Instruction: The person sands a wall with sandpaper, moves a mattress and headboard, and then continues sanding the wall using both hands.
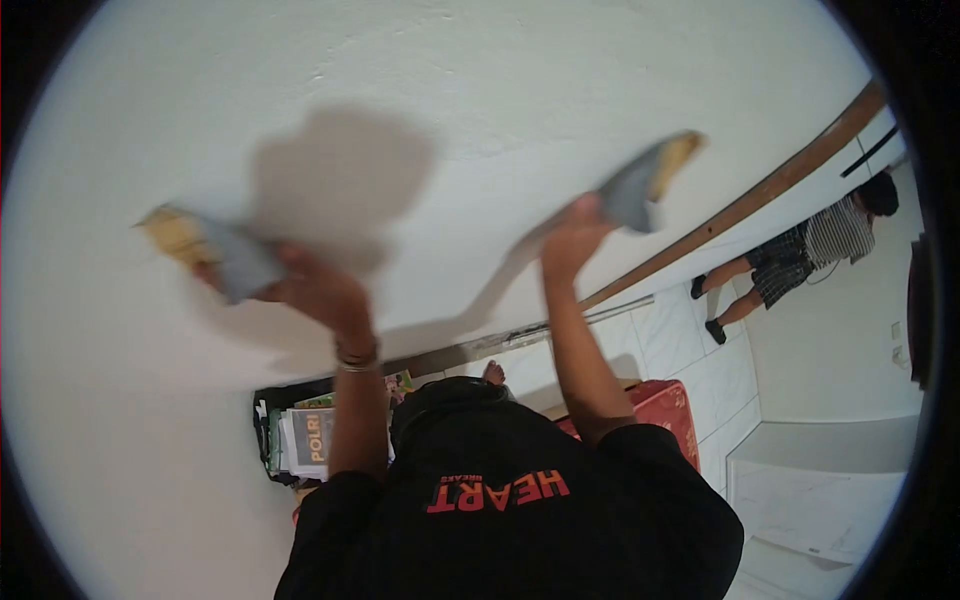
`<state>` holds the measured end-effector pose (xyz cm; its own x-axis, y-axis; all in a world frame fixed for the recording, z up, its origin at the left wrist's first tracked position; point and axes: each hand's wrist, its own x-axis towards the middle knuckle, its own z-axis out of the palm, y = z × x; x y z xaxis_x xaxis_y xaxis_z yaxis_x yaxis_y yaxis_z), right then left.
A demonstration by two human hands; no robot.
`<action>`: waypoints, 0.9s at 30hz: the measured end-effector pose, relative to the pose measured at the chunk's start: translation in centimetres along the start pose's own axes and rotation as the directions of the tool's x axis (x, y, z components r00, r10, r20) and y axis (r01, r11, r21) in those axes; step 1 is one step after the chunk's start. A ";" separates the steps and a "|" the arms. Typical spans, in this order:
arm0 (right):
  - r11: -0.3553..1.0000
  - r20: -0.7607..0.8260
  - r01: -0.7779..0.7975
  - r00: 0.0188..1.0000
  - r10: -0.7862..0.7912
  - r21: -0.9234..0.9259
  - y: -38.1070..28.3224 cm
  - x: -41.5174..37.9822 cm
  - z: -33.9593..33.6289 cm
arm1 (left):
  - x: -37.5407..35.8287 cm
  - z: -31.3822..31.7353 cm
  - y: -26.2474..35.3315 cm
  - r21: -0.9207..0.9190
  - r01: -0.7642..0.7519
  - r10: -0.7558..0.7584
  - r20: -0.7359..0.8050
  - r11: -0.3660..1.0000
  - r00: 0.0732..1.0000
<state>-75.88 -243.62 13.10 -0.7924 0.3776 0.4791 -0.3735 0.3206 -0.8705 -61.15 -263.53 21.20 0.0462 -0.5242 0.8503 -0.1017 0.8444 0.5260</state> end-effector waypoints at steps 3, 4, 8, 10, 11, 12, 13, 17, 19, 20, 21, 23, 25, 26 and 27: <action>0.878 0.214 0.461 0.877 -0.430 -0.126 -1.8 -4.6 -1.0 | -5.1 0.3 -3.2 -0.014 -0.002 0.003 0.056 1.000 0.998; 0.892 0.251 0.429 0.887 -0.387 -0.143 -0.1 -4.5 -1.6 | -5.9 -0.1 -5.4 -0.020 0.026 -0.025 0.076 0.999 0.997; 0.950 -0.108 -0.309 0.944 0.312 0.042 15.8 9.5 -2.3 | -6.0 2.6 -14.2 0.212 0.243 -0.247 -0.004 0.947 0.969; 0.906 -0.124 -0.422 0.899 0.420 0.009 12.7 14.7 -6.2 | 1.1 1.7 -7.1 -0.205 0.422 -0.449 -0.111 0.883 0.886; 0.905 -0.126 -0.425 0.898 0.422 0.006 12.6 15.3 -6.0 | 2.3 2.0 -5.6 -0.203 0.423 -0.450 -0.108 0.883 0.886; 0.951 -0.250 -0.309 0.920 0.303 0.016 12.4 15.5 -5.5 | 3.2 2.6 -4.3 -0.204 0.395 -0.433 -0.194 0.896 0.880; 0.982 -0.369 -0.188 0.912 0.178 0.007 11.6 15.2 -5.1 | 3.2 3.0 -3.5 -0.200 0.368 -0.413 -0.278 0.908 0.867; 0.934 -0.120 0.254 0.966 -0.230 0.251 7.6 6.9 -0.2 | -3.2 4.9 -4.2 0.010 0.369 -0.360 -0.189 0.930 0.914; 0.878 -0.086 0.416 0.909 -0.407 0.237 8.0 5.5 0.1 | -5.3 5.7 -3.9 0.155 0.039 -0.007 -0.198 0.987 0.980; 0.871 -0.089 0.429 0.903 -0.420 0.240 8.2 5.7 -0.1 | -4.7 5.3 -4.3 0.155 0.034 -0.002 -0.196 0.987 0.981; 0.875 -0.087 0.422 0.906 -0.414 0.238 8.2 6.6 -0.7 | -3.7 4.4 -4.9 0.080 0.102 -0.090 -0.142 0.992 0.986; 0.898 -0.105 0.417 0.908 -0.406 0.140 8.2 10.5 -2.2 | -1.1 3.2 -5.2 -0.086 0.351 -0.358 -0.091 0.932 0.929; 0.923 -0.178 0.321 0.941 -0.287 0.210 7.4 13.6 -2.4 | 1.5 2.6 -6.4 -0.052 0.430 -0.433 -0.108 0.901 0.895; 0.911 -0.191 0.246 0.963 -0.191 0.332 7.4 14.4 -2.5 | 2.2 2.5 -6.7 -0.014 0.509 -0.506 -0.133 0.860 0.852; 0.914 -0.196 0.242 0.963 -0.186 0.324 7.5 14.3 -2.3 | 1.9 3.7 -4.8 -0.093 0.352 -0.364 -0.188 0.931 0.912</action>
<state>-88.94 -233.78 13.70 -0.5989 0.4746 0.6450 -0.6900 0.1031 -0.7165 -64.29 -268.97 20.24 0.2655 -0.7645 0.5874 0.0136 0.6122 0.7906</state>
